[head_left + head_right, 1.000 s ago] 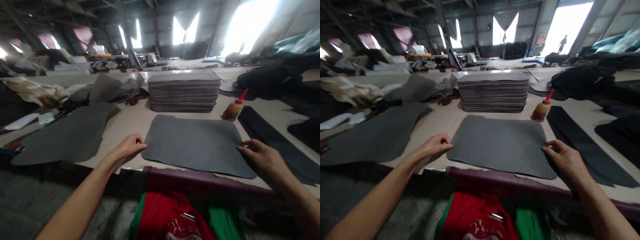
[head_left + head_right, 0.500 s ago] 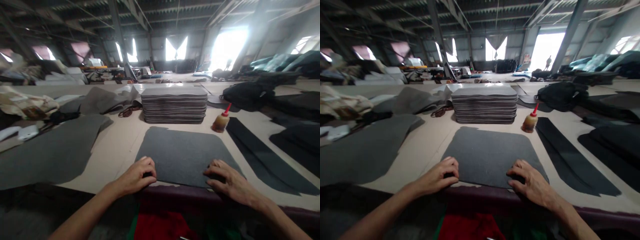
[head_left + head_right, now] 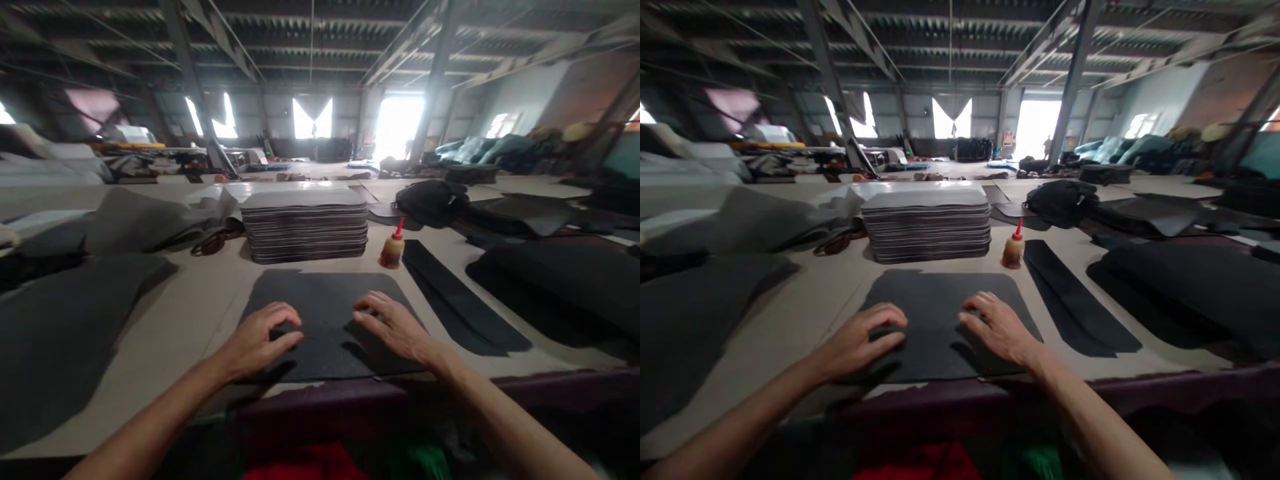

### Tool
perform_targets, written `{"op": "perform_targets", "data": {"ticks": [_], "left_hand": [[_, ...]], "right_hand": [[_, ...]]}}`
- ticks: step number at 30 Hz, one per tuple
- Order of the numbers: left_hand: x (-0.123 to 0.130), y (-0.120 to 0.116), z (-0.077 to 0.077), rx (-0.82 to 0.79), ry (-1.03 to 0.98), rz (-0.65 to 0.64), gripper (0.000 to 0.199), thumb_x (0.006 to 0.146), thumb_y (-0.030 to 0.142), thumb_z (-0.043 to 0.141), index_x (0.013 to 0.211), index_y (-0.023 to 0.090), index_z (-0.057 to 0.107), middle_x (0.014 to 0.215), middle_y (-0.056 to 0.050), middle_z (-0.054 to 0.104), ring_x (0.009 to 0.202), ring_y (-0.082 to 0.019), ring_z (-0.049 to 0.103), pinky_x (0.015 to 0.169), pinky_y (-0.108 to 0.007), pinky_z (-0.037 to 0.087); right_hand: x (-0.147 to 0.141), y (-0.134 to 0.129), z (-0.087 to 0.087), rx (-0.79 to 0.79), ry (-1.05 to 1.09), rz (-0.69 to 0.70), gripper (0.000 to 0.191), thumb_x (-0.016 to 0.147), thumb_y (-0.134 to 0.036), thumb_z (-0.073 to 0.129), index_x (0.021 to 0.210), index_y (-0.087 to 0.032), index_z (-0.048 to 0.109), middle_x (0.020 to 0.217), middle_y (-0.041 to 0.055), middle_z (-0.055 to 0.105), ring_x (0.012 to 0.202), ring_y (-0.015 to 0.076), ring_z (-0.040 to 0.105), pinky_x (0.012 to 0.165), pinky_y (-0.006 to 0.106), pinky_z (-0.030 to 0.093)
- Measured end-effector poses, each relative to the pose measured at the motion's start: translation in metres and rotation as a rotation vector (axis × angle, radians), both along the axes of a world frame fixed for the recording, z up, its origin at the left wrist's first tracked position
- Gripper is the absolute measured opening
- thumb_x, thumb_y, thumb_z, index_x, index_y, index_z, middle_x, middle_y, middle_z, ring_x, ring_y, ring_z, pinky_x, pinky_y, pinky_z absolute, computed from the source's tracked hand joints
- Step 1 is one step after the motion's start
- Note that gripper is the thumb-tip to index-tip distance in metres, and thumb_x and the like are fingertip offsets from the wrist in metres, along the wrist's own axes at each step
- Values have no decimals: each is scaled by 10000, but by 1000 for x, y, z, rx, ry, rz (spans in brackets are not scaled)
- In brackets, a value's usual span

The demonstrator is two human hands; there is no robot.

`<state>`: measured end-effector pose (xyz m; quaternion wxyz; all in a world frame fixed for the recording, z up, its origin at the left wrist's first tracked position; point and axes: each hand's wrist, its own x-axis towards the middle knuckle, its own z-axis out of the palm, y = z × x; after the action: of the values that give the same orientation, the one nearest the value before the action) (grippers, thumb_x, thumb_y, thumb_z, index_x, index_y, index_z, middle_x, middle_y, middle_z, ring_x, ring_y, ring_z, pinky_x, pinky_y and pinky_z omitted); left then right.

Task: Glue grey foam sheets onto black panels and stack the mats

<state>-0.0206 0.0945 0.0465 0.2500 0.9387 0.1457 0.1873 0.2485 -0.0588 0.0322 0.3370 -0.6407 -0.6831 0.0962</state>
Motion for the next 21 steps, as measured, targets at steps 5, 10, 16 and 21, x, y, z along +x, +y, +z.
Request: {"op": "perform_targets", "data": {"ticks": [5, 10, 16, 21], "left_hand": [[49, 5, -40, 227, 242, 148, 797, 845, 640, 608, 1469, 181, 422, 1558, -149, 387, 1451, -355, 299, 1200, -576, 219], [46, -4, -55, 294, 365, 152, 852, 834, 790, 471, 1512, 282, 377, 1618, -67, 283, 1497, -364, 203, 1205, -635, 155], [44, -2, -52, 315, 350, 186, 841, 824, 804, 467, 1504, 316, 388, 1614, -46, 292, 1489, -399, 202, 1167, -704, 171], [44, -3, -52, 307, 348, 197, 848, 813, 804, 487, 1492, 301, 414, 1600, -59, 322, 1482, -402, 223, 1164, -701, 186]], "right_hand": [[-19, 40, -35, -39, -316, -84, 614, 1007, -513, 478, 1445, -84, 458, 1500, 174, 423, 1392, 301, 356, 1178, 472, 291], [-12, 24, -55, -216, -444, -247, 821, 980, -687, 372, 1520, -68, 375, 1579, 195, 276, 1466, 369, 214, 1192, 566, 207], [29, -10, -63, -314, -512, -456, 939, 961, -757, 239, 1525, -14, 345, 1582, 246, 223, 1471, 385, 192, 1191, 534, 219], [49, -38, -72, -400, -540, -605, 919, 973, -728, 234, 1530, -3, 324, 1589, 223, 221, 1486, 355, 160, 1208, 542, 173]]}}
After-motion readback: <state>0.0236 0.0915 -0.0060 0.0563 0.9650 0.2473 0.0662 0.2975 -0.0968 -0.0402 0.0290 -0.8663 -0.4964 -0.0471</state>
